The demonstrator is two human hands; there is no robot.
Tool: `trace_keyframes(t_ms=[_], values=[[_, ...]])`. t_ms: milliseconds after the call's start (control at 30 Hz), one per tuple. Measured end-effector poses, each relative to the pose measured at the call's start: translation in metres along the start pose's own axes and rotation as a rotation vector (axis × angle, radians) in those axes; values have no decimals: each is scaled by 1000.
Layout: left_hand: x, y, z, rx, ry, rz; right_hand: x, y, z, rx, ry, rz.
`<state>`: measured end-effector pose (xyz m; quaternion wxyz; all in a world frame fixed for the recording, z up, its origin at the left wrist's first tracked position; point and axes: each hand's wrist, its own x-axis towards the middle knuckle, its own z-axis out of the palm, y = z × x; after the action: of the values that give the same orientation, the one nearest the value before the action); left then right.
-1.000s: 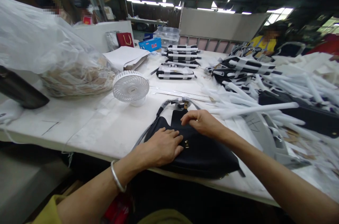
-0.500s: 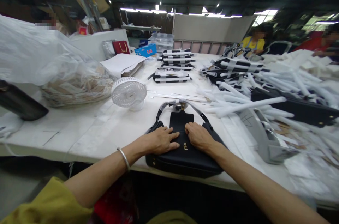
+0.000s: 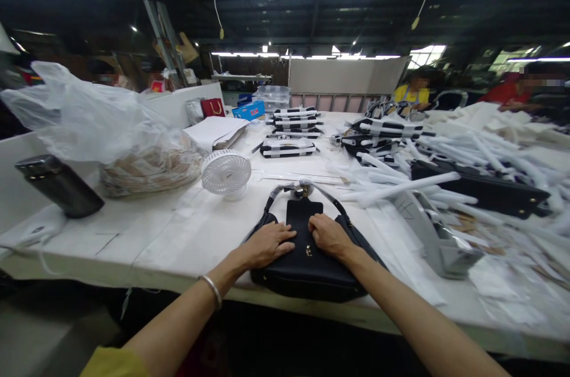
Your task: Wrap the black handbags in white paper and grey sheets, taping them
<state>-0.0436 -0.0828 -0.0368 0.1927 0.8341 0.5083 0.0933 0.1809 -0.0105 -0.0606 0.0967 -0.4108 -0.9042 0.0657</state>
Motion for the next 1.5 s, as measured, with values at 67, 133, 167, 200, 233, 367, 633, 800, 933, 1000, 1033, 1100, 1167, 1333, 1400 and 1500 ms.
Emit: trace_keyframes(t_ms=[67, 133, 167, 200, 233, 367, 633, 800, 933, 1000, 1033, 1100, 1167, 1333, 1400, 1500], values=[[19, 1, -23, 11, -83, -26, -1, -1, 2, -24, 8, -7], [46, -1, -44, 51, -20, -78, -1, -2, 4, -52, 17, -12], [61, -3, -52, 80, 46, -114, -2, -2, 6, -64, 28, -19], [77, -6, -57, 108, 112, -147, -2, -1, 8, -71, 44, -33], [93, -9, -59, 133, 164, -179, -2, 0, 11, -70, 67, -51], [142, -29, -52, 169, 185, -260, 0, 6, 22, -17, 128, -91], [180, -70, -63, 14, 6, -175, 0, 7, 29, 16, 128, -47], [183, -90, -57, 44, 30, -242, 0, 6, 29, 25, 137, -38], [176, -83, -30, 170, 134, -291, 1, 6, 30, 41, 143, -38], [174, -75, -26, 219, 174, -280, 1, 6, 30, 50, 146, -39], [173, -70, -28, 242, 196, -280, 1, 6, 29, 53, 147, -39], [171, -58, -38, 287, 235, -288, 2, 6, 29, 60, 148, -40], [165, -41, -49, 320, 227, -288, 2, 7, 28, 68, 151, -43], [107, 22, -46, 330, 25, -119, 1, 9, 27, 101, 144, -59], [73, 38, -29, 336, 1, 57, 1, 10, 28, 115, 121, -61], [33, 40, -1, 322, -143, 10, 3, 8, 27, 120, 121, -32]])
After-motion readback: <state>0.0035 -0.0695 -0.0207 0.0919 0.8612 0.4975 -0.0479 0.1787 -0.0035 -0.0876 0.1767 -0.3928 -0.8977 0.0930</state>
